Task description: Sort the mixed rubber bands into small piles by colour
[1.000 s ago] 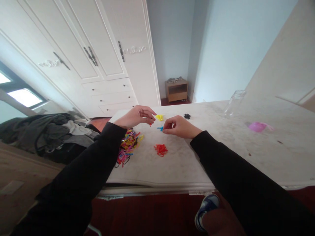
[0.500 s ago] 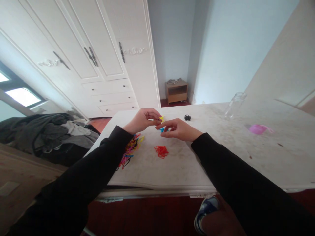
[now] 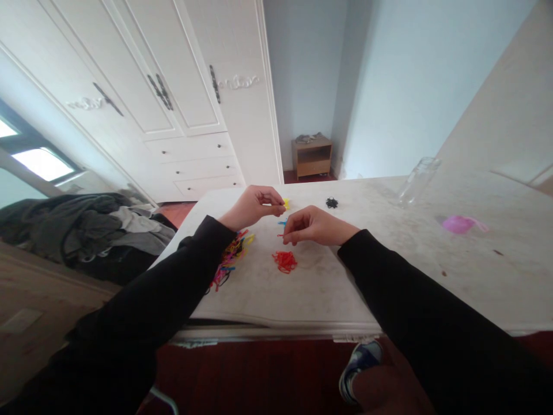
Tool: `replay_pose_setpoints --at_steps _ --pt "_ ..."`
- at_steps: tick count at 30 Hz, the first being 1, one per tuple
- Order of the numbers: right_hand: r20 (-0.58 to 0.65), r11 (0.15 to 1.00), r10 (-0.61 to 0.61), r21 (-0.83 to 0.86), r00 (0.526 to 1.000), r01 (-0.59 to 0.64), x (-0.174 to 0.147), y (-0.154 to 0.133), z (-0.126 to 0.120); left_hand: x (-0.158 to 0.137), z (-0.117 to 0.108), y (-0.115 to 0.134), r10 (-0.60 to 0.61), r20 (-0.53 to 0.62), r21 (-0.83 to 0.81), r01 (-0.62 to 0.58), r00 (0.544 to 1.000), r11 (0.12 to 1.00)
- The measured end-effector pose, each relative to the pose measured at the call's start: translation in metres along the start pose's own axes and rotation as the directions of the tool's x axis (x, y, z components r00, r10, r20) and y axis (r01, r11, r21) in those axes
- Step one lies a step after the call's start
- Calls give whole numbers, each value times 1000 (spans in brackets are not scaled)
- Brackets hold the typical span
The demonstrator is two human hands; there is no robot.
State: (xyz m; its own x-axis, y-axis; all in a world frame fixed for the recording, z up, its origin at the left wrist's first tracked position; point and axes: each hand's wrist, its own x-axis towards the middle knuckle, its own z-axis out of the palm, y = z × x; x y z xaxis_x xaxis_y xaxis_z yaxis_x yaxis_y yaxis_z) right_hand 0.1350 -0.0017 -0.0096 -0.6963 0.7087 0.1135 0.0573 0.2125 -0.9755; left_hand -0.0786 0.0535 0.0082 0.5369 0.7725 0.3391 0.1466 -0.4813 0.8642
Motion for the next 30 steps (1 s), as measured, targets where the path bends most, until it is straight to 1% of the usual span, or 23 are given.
replay_pose_setpoints --at_steps 3,8,13,19,22,24,26,27,29,30 --pt "25 999 9 48 1000 -10 0 2 1 0 1 -1 9 7 0 -9 1000 1000" --pt "3 996 -3 92 1000 3 1 3 0 -1 1 -1 10 19 15 -10 1000 1000" --pt "29 999 -2 -32 1000 3 -1 -2 0 -2 1 2 1 -12 10 -1 1000 1000" --pt "55 982 28 -189 998 -17 -5 -5 2 -2 3 4 -13 30 -6 13 999 1000" --pt "68 980 50 -198 996 -36 -5 -7 3 -2 3 3 -34 55 -25 36 998 999" --pt "13 982 11 -189 1000 -8 -4 -7 2 -3 3 3 -44 63 -40 46 997 998" --pt "-120 975 -79 -215 990 52 -3 -7 1 -3 3 3 -45 63 -53 48 997 997" --pt "-207 964 -137 -251 969 82 -3 -7 0 -3 3 3 -43 62 -55 47 997 997" --pt "-361 928 -257 -352 896 124 -2 -8 -3 -3 3 4 -36 59 -55 39 998 998" --pt "-408 907 -306 -401 860 132 -2 -8 -4 -3 3 4 -33 61 -53 36 998 998"
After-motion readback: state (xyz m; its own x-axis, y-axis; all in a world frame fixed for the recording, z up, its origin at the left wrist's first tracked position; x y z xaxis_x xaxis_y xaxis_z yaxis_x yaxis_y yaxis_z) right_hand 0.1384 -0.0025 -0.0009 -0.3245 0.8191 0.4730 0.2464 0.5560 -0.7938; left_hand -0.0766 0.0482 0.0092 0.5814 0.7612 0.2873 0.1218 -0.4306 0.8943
